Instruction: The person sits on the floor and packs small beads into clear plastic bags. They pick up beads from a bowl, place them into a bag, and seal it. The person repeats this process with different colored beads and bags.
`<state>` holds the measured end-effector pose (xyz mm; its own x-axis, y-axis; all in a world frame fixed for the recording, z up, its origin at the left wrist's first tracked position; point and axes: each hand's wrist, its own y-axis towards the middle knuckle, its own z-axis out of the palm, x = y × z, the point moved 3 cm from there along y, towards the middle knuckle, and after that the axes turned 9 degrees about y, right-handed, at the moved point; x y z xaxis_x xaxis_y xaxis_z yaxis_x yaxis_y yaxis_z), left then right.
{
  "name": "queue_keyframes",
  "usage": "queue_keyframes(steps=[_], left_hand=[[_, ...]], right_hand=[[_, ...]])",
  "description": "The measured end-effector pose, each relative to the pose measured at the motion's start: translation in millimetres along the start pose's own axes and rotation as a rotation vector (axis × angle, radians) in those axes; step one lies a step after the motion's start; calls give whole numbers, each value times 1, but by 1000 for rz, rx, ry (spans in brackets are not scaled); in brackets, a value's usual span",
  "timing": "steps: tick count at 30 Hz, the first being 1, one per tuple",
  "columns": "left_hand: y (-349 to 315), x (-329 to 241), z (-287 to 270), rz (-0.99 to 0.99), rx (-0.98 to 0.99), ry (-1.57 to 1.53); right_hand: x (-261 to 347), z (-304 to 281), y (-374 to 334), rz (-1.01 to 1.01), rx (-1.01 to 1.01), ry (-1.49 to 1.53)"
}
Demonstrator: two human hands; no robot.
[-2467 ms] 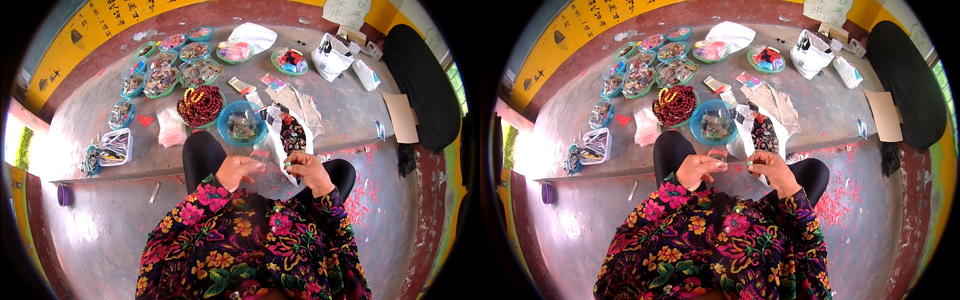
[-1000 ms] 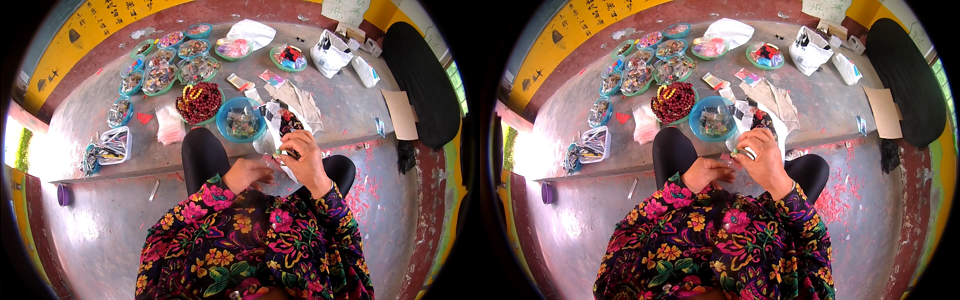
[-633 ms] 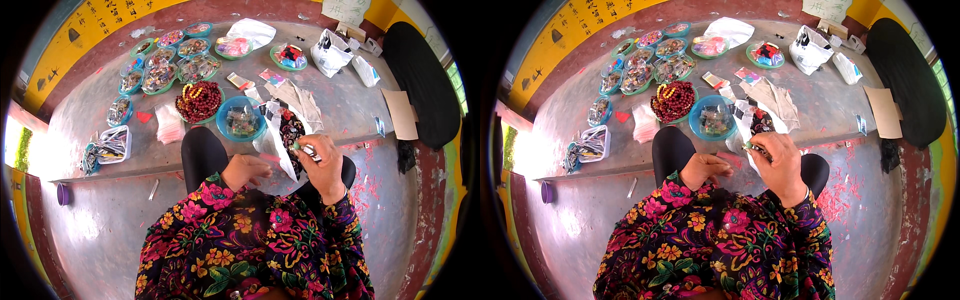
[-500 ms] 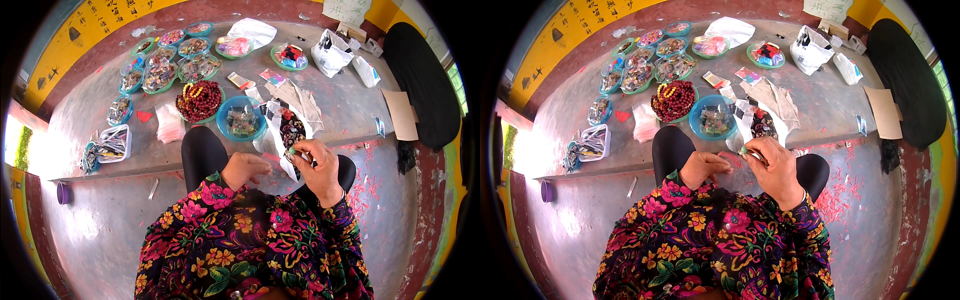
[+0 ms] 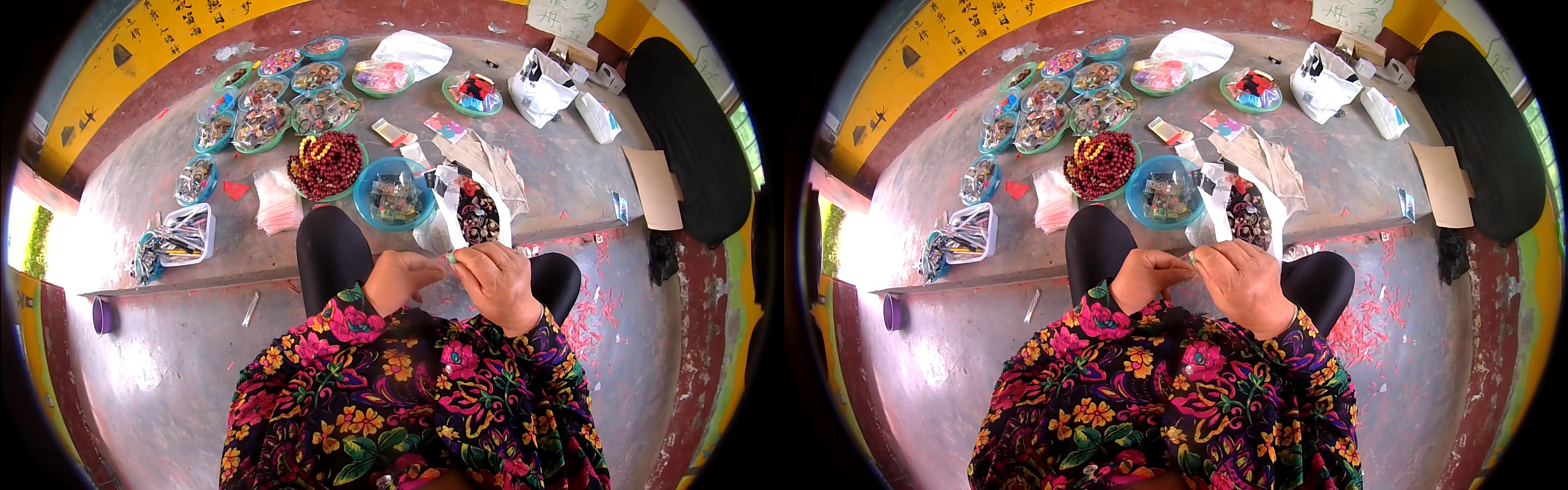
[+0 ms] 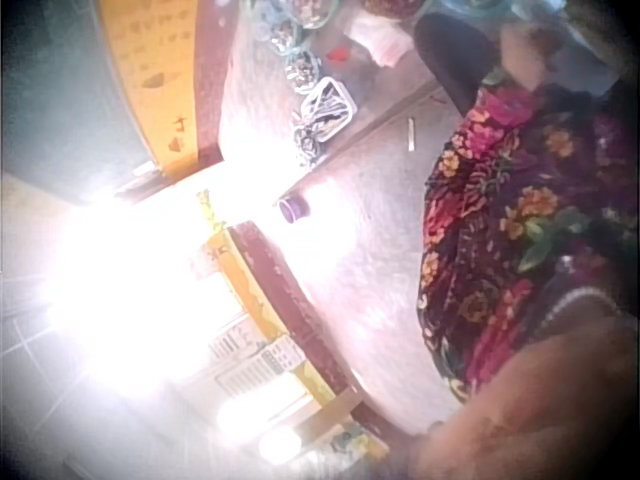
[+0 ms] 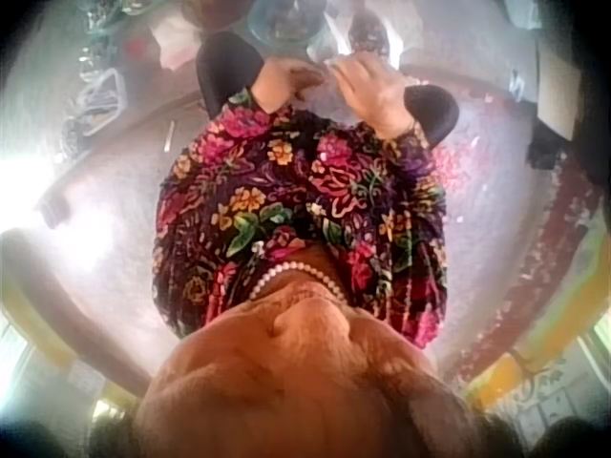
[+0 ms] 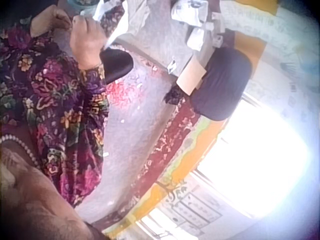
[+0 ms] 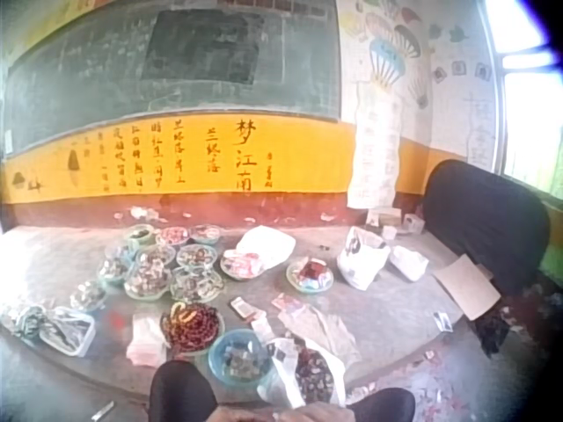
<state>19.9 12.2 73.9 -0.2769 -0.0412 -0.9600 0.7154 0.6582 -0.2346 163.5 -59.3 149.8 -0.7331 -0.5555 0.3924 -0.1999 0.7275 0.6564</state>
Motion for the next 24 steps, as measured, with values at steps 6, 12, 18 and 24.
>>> queue_keyframes(steps=[6,12,18,24], left_hand=[[0,0,0,-16,14,51],[0,-4,1,-4,36,43],[0,2,0,-69,78,-141],[3,5,0,-113,75,-174]], right_hand=[[-3,5,0,50,20,74],[-14,6,0,190,34,267],[-26,2,-9,862,-197,1106],[-21,-9,0,492,106,489]])
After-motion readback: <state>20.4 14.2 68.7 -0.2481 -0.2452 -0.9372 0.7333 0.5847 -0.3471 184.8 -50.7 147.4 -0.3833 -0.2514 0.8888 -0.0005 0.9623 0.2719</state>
